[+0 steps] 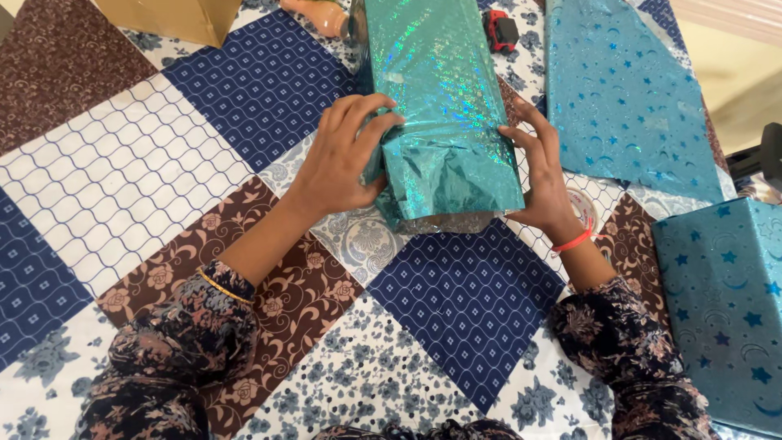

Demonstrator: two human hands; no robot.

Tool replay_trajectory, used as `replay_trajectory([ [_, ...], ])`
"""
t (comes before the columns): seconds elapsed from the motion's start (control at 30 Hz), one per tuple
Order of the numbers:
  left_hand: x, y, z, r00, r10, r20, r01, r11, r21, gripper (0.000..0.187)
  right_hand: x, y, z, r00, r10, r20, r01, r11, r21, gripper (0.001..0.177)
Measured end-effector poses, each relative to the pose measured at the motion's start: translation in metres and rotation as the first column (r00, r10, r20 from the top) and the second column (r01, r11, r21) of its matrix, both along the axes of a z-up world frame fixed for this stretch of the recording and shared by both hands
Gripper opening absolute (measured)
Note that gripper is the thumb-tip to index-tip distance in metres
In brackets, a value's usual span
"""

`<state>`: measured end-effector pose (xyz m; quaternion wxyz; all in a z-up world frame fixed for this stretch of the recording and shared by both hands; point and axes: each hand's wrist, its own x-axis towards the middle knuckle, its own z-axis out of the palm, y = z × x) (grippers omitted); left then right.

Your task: The person wraps a rectangular box with teal glittery wrapping paper on a patterned tablecloth. They fold the paper edges, smooth the surface, and secure the folds with clear adhesive tape. The box is rotated to wrap and tape multiple sides.

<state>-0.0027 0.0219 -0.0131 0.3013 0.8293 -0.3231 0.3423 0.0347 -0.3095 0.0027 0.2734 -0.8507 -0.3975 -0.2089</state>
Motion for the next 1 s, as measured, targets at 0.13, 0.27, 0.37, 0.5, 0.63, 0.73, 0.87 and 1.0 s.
replay_trajectory([
  [0.13, 0.0, 0.0, -0.006, 0.998, -0.004, 0.061, 0.0, 0.998, 0.06, 0.084, 0.006, 0.003, -0.003, 0.999, 0.001, -0.034, 0.002, 0.995, 0.1, 0.073],
  [0.27, 0.002, -0.003, -0.013, 0.986, -0.018, 0.164, 0.001, 0.994, 0.108, 0.077, 0.007, 0.002, -0.006, 1.0, -0.011, -0.006, 0.011, 0.993, 0.116, 0.068],
  [0.37, 0.002, -0.003, -0.019, 0.977, -0.027, 0.213, -0.001, 0.991, 0.131, 0.069, 0.007, 0.002, -0.009, 0.999, -0.035, 0.028, 0.032, 0.993, 0.118, 0.062],
  [0.5, 0.003, -0.003, -0.023, 0.973, 0.01, 0.231, -0.042, 0.99, 0.135, 0.063, 0.006, 0.004, -0.014, 0.997, -0.072, 0.034, 0.065, 0.983, 0.175, 0.056],
  [0.63, 0.004, -0.002, -0.026, 0.96, 0.004, 0.28, -0.054, 0.984, 0.171, 0.05, 0.005, 0.007, -0.017, 0.994, -0.094, 0.049, 0.081, 0.971, 0.226, 0.054],
  [0.73, 0.007, -0.002, -0.027, 0.944, 0.015, 0.329, -0.093, 0.97, 0.223, 0.039, 0.001, 0.005, -0.016, 0.962, -0.109, 0.249, 0.089, 0.992, 0.091, 0.057],
  [0.87, 0.009, 0.0, -0.028, 0.944, 0.007, 0.329, -0.095, 0.964, 0.25, 0.036, 0.002, 0.001, -0.009, 0.853, 0.095, 0.514, 0.009, 0.981, -0.196, 0.044],
  [1.0, 0.009, -0.001, -0.031, 0.934, 0.004, 0.358, -0.103, 0.961, 0.258, 0.036, 0.0, 0.003, -0.005, 0.803, 0.209, 0.559, -0.018, 0.945, -0.327, 0.033],
])
